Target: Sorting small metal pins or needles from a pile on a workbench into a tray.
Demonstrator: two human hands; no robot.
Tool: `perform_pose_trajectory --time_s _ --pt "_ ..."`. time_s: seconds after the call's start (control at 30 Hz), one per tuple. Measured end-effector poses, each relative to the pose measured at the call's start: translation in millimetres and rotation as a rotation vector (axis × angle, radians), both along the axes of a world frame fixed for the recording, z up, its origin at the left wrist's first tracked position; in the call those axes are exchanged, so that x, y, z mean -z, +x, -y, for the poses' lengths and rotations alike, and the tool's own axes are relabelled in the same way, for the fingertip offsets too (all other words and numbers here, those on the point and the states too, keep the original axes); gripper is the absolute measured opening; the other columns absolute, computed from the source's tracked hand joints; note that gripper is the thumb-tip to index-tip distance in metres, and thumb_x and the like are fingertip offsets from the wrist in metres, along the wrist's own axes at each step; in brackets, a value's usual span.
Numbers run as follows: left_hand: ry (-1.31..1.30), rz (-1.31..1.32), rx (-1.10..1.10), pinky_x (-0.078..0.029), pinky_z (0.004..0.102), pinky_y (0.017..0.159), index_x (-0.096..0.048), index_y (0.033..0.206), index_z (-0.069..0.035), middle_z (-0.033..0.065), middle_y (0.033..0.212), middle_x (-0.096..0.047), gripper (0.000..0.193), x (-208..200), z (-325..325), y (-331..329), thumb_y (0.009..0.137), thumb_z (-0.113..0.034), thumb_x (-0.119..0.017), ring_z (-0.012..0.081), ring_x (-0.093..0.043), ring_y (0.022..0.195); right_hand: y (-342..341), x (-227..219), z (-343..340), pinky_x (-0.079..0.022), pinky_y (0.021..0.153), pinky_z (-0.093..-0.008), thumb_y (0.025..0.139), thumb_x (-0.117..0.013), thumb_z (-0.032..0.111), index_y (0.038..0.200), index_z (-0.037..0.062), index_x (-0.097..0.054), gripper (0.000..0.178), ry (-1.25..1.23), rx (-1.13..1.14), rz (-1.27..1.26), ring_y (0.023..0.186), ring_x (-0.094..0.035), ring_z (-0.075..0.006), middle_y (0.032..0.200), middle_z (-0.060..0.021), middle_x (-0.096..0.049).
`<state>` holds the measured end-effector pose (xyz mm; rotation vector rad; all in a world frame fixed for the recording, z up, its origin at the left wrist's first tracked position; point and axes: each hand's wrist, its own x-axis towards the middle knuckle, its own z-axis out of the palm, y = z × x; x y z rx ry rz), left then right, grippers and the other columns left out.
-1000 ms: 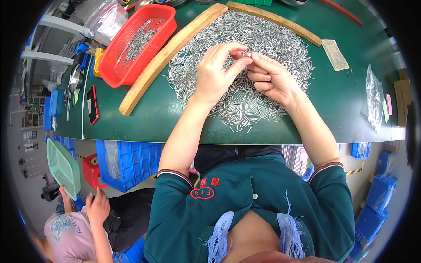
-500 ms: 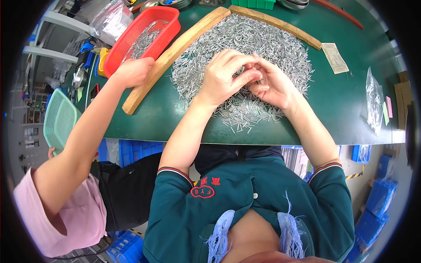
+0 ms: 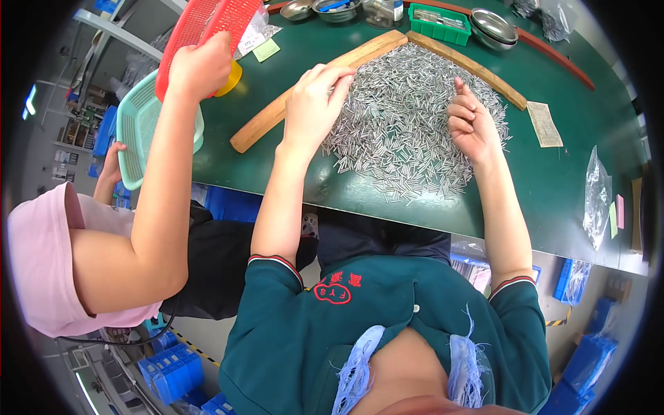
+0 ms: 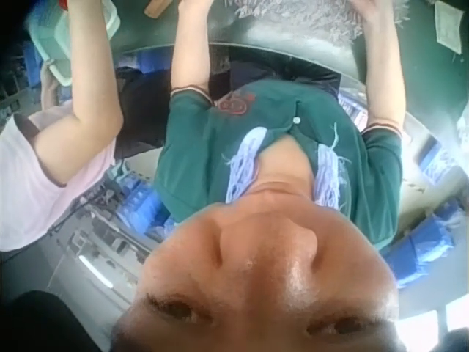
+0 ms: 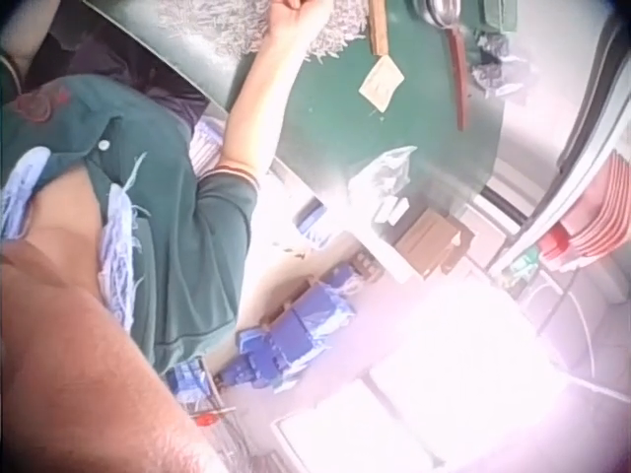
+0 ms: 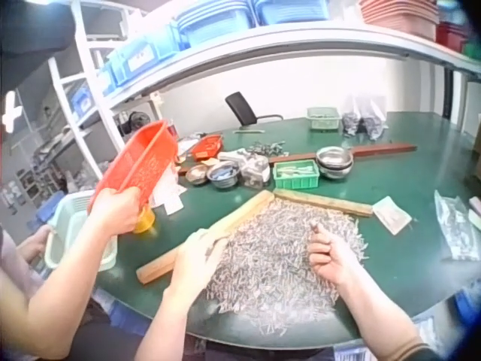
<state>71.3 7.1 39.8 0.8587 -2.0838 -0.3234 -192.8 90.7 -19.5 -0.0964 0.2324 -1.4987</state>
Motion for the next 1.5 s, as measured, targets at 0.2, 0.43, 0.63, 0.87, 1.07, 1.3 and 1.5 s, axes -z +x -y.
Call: perform_pose_trajectory --time_s 0.2,0.43,0.63,0.87,1.07,1.3,1.5 --pt "-0.017 0.116 -0.127 -0.045 0.0346 0.078 -0.068 0.089 -0.01 0.0054 0.089 -0.067 0.01 40.5 -36.1 36.5 0.086 -0.018 -0.064 0.0245 -0.062 0.086 -12.2 8.0 6.5 -0.024 0.039 -0.0171 0.101 -0.044 0.017 0.113 0.0067 -0.053 0.019 -0.019 0.007 0.19 0.056 -0.039 -0.0023 0.07 0.0057 -0.046" --pt "-0.143 -0.028 -0.328 -0.045 0.0333 0.077 -0.069 0.093 -0.009 0.004 0.091 -0.067 0.009 101.8 -74.4 87.4 0.086 -0.013 -0.064 0.0224 -0.062 0.087 -26.7 8.3 11.2 -0.026 0.041 -0.0186 0.101 -0.041 0.036 0.087 0.0103 -0.054 0.032 0.04 0.061 0.254 0.058 -0.042 -0.0048 0.073 0.0038 -0.048" --pt "-0.233 -0.03 -0.428 -0.043 0.0336 0.08 -0.068 0.097 -0.01 0.0024 0.096 -0.067 0.013 121.4 -89.5 85.7 0.09 -0.013 -0.057 0.021 -0.062 0.09 -46.5 12.2 10.4 -0.019 0.038 -0.0207 0.097 -0.041 0.05 0.067 0.0151 -0.045 0.046 -0.105 0.195 0.049 0.047 -0.032 -0.0062 0.056 0.0066 -0.036" --pt "-0.245 0.121 -0.383 -0.028 0.044 0.108 -0.057 0.125 -0.012 0.0059 0.131 -0.054 0.035 154.1 -140.1 98.7 0.091 -0.018 -0.057 0.0257 -0.044 0.127 -82.5 13.3 -15.4 -0.017 0.036 -0.0235 0.098 -0.035 0.053 0.064 0.014 -0.039 0.052 -0.07 0.587 -0.357 0.042 -0.023 -0.0088 0.052 0.0029 -0.03" --pt "0.043 0.183 -0.479 -0.031 0.0471 0.106 -0.04 0.14 -0.012 0.0219 0.145 -0.031 0.066 208.8 -186.5 134.9 0.082 -0.031 -0.066 0.0391 -0.033 0.132 -79.8 4.0 -50.7 -0.016 0.038 -0.0263 0.097 -0.042 0.041 0.062 0.0126 -0.034 0.046 0.13 1.055 -0.723 0.042 -0.022 -0.0099 0.053 0.0023 -0.028" --pt "0.588 -0.036 -0.52 -0.028 0.0492 0.108 -0.014 0.149 -0.007 0.0343 0.145 -0.021 0.1 245.3 -223.6 141.8 0.078 -0.053 -0.068 0.0494 -0.028 0.133 -91.4 24.2 -57.2 -0.025 0.042 -0.0269 0.096 -0.046 0.037 0.059 0.009 -0.04 0.047 0.184 1.397 -1.057 0.046 -0.033 -0.0095 0.055 0.0016 -0.039" --pt "0.998 -0.347 -0.246 -0.031 0.0368 0.108 -0.015 0.147 0.001 0.0299 0.14 -0.039 0.103 241.7 -216.3 141.4 0.078 -0.051 -0.071 0.0347 -0.04 0.131 -90.9 32.2 -59.6 -0.037 0.053 -0.0324 0.097 -0.045 0.038 0.055 0.0024 -0.048 0.055 0.306 1.44 -1.23 0.052 -0.042 -0.0148 0.054 -0.0046 -0.047"
